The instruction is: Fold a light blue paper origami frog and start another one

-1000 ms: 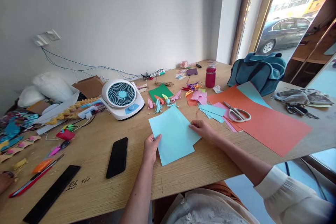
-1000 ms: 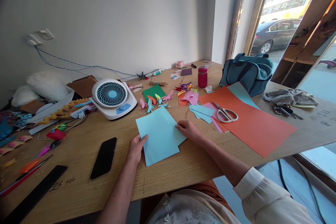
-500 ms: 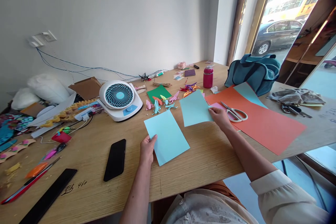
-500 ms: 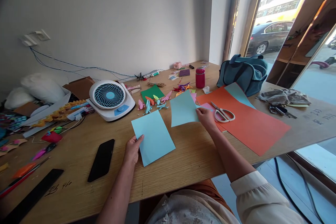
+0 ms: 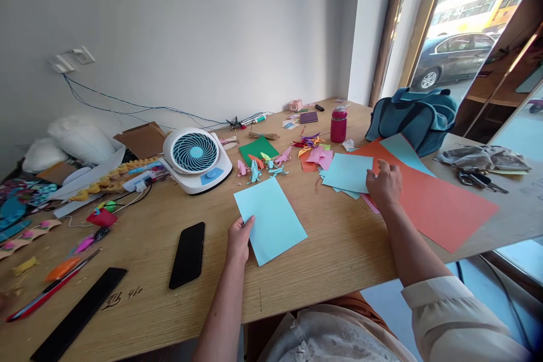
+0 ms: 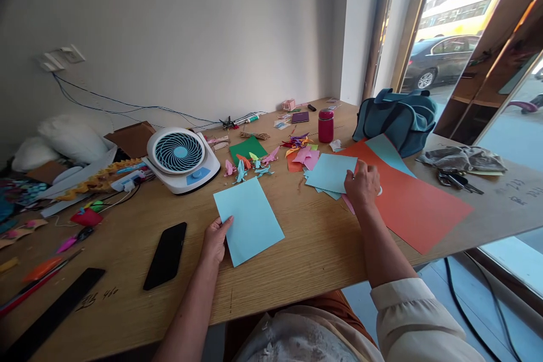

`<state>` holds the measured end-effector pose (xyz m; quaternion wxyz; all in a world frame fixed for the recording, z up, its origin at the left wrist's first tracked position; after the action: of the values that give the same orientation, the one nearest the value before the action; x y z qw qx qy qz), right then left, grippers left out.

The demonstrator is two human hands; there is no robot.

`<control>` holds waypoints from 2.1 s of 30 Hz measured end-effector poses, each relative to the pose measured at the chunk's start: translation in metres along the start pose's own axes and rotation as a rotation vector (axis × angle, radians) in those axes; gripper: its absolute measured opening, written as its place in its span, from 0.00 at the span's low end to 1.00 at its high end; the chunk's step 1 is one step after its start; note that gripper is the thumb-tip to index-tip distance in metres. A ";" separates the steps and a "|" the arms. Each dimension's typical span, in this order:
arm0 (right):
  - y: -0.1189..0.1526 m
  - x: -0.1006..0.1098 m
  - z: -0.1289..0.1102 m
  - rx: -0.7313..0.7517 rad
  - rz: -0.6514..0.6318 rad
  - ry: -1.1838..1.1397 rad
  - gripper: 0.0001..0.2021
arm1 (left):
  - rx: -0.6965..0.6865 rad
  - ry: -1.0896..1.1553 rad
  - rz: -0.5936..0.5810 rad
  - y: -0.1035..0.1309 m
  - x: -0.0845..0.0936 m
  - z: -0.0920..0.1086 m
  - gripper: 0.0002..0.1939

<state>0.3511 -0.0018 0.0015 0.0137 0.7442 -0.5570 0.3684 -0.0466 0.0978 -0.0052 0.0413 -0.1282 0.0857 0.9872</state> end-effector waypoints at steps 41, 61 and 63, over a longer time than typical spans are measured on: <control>0.104 -0.051 -0.077 0.205 -0.992 -0.760 0.23 | -0.193 -0.181 -0.033 0.005 -0.008 -0.001 0.24; 0.122 -0.005 -0.063 0.862 -0.511 0.201 0.17 | -0.074 0.192 0.103 -0.003 0.002 0.008 0.14; 0.109 -0.003 -0.057 0.896 -0.504 0.157 0.18 | -0.045 0.188 0.056 0.000 -0.002 0.007 0.15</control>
<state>0.2286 -0.0163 -0.0008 -0.1762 0.7583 -0.1452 0.6106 -0.0466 0.0994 0.0017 0.0027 -0.2188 0.0704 0.9732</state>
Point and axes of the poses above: each hand's wrist, its own y-axis away from the middle knuckle, its own x-axis out of the back of the hand, z = x × y, the point moved 1 cm from there along -y, towards the middle knuckle, and after that the axes turned 1 degree about x, right-handed, at the moved point
